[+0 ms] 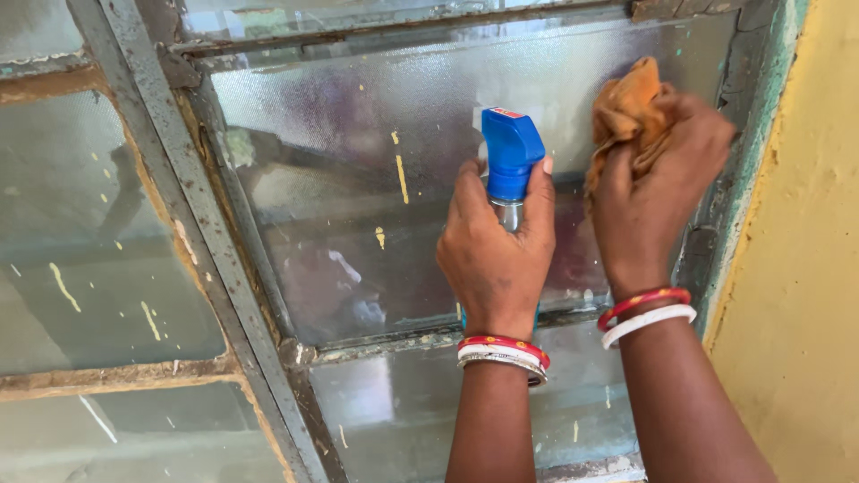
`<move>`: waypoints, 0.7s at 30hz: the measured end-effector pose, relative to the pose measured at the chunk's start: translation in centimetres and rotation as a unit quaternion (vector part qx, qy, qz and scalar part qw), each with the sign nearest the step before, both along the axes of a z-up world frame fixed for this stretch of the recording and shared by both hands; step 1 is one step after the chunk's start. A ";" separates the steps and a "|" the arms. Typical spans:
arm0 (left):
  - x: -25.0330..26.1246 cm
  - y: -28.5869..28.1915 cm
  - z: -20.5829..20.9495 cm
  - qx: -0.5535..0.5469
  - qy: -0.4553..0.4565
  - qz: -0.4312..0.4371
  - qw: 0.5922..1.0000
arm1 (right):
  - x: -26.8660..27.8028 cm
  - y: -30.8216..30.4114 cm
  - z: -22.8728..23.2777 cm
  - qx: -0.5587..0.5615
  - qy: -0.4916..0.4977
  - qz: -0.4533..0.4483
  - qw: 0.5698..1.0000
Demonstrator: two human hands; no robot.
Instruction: The person cleans a glass window pane by applying a spray from a blue bottle and wiping the surface with a cloth.
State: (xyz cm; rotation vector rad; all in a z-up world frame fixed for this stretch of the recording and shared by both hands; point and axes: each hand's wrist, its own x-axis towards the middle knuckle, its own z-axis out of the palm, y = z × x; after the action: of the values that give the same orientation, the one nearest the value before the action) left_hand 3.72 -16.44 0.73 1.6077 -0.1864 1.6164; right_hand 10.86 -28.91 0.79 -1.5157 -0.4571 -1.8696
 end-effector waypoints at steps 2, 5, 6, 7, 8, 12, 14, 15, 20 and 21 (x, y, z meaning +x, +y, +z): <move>0.0 0.3 0.2 0.006 -0.005 0.004 1.000 | -0.4 1.1 -0.9 -0.015 0.029 -0.017 0.999; 0.3 0.3 0.3 0.013 -0.002 -0.008 1.000 | -1.2 3.1 -2.4 -0.026 0.043 -0.002 0.999; 0.4 0.1 0.3 0.015 0.001 -0.016 1.000 | -1.4 3.4 -2.7 -0.028 0.044 0.010 0.999; 0.5 -0.1 0.2 0.020 -0.001 -0.017 1.000 | -1.4 3.3 -2.7 -0.023 0.045 0.016 0.999; 0.6 -0.3 0.2 0.025 -0.003 -0.018 1.000 | -1.2 3.1 -2.4 -0.017 0.045 0.022 0.999; 1.1 -1.2 0.8 0.023 0.011 -0.043 0.999 | 0.8 0.3 0.0 -0.026 0.011 -0.006 1.000; 1.3 -1.6 1.1 0.015 0.011 -0.055 0.998 | 1.6 -1.7 0.9 0.005 0.001 0.024 1.000; 1.4 -1.7 1.2 0.012 0.011 -0.062 0.998 | 1.8 -2.1 1.0 0.022 -0.003 0.039 0.999; 1.5 -2.8 1.0 0.022 0.021 -0.071 0.997 | 1.5 -2.8 -0.2 0.052 0.004 0.048 0.997; 1.7 -3.1 1.2 0.024 0.020 -0.072 0.997 | 1.3 -2.6 -0.2 0.034 0.001 0.037 0.999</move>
State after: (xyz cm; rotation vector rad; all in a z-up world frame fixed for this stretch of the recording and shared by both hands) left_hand 5.42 -19.58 1.90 1.6226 -0.3148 1.4793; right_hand 12.11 -31.48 0.63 -1.4371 -0.4383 -1.8089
